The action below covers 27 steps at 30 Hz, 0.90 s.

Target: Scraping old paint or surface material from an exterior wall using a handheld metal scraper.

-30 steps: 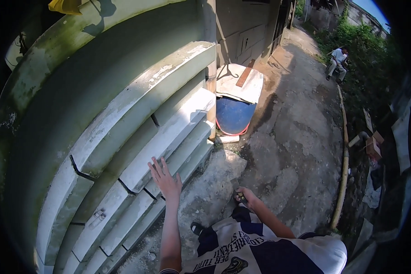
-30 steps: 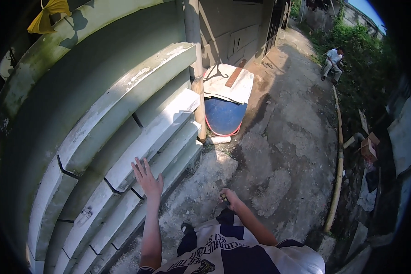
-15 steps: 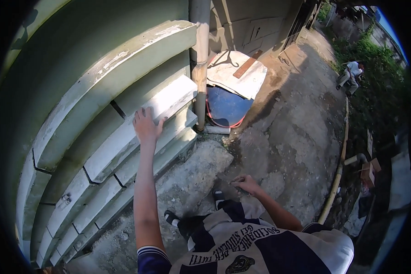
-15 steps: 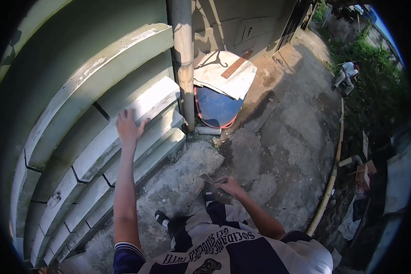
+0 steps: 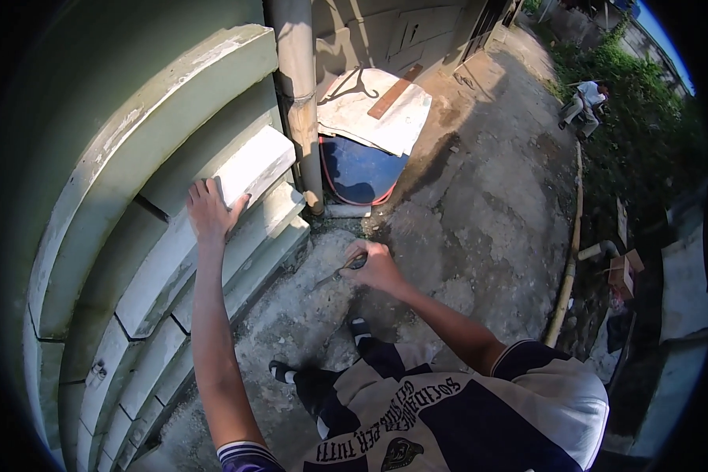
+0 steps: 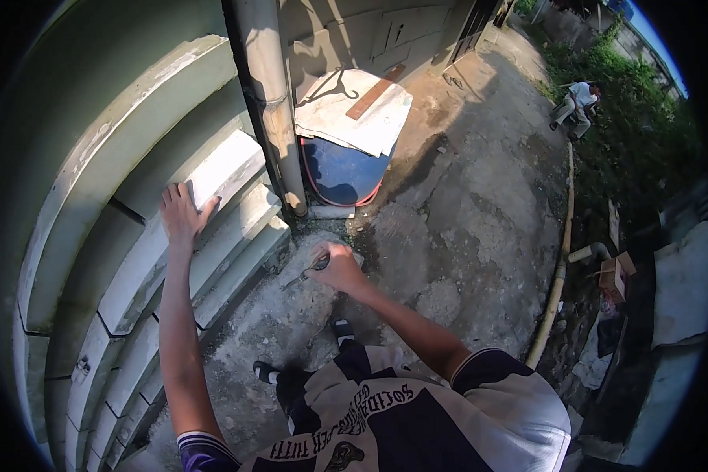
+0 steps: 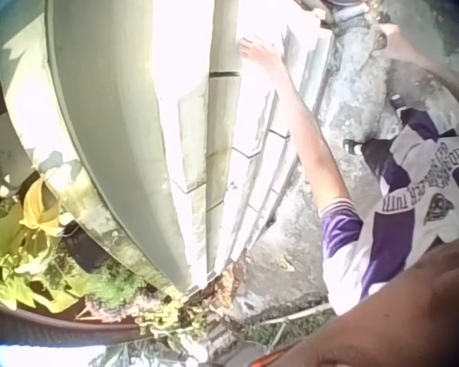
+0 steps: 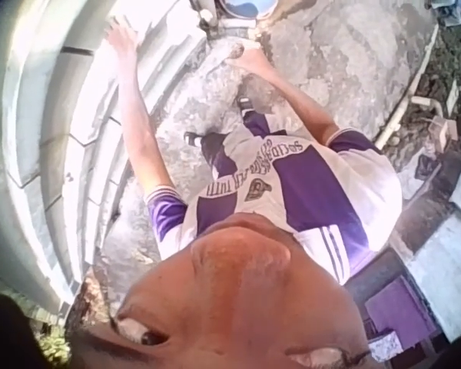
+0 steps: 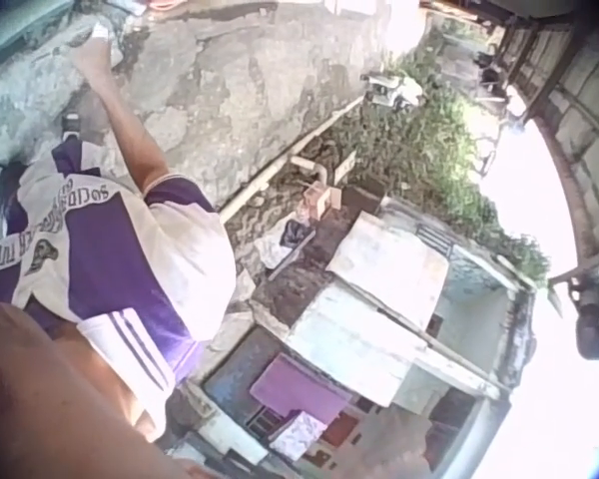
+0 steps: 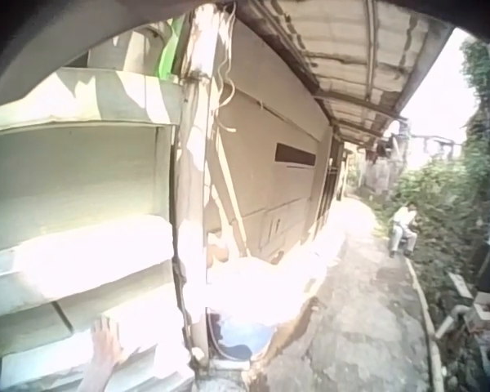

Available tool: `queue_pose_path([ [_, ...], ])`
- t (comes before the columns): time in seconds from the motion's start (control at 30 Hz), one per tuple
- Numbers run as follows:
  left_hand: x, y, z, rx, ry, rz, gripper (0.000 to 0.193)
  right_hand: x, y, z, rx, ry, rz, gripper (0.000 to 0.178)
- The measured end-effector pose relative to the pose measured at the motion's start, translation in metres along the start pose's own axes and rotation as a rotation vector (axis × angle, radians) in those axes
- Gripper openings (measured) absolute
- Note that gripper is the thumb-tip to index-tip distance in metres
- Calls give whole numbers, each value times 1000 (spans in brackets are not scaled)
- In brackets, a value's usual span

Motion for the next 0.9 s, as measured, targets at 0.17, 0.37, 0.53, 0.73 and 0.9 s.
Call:
queue_pose_path([
  [0.17, -8, -9, -4, 138, 28, -252, 68, -27, 52, 37, 150, -68, 171, 31],
  [0.37, -9, -24, 3, 232, 80, -363, 68, -30, 36, 108, -60, -301, 527, 27],
  [0.53, 4, -15, -3, 290, 97, -323, 64, -29, 103, 183, -268, -135, 1110, 39],
  [0.73, 12, -24, -7, 318, 142, -287, 65, -54, 137, 224, -693, -97, 1140, 41],
  [0.9, 14, -23, -8, 299, 187, -293, 67, 14, 94, 236, -550, -50, 1034, 42],
])
Point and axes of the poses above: each hand's wrist, its own z-axis towards the middle knuckle, its own x-axis out of the palm, y = z × x, the point moved 9 cm from there along z, towards the middle knuckle, and after that the axes turned 6 degrees about -x, right-handed, at the moved point
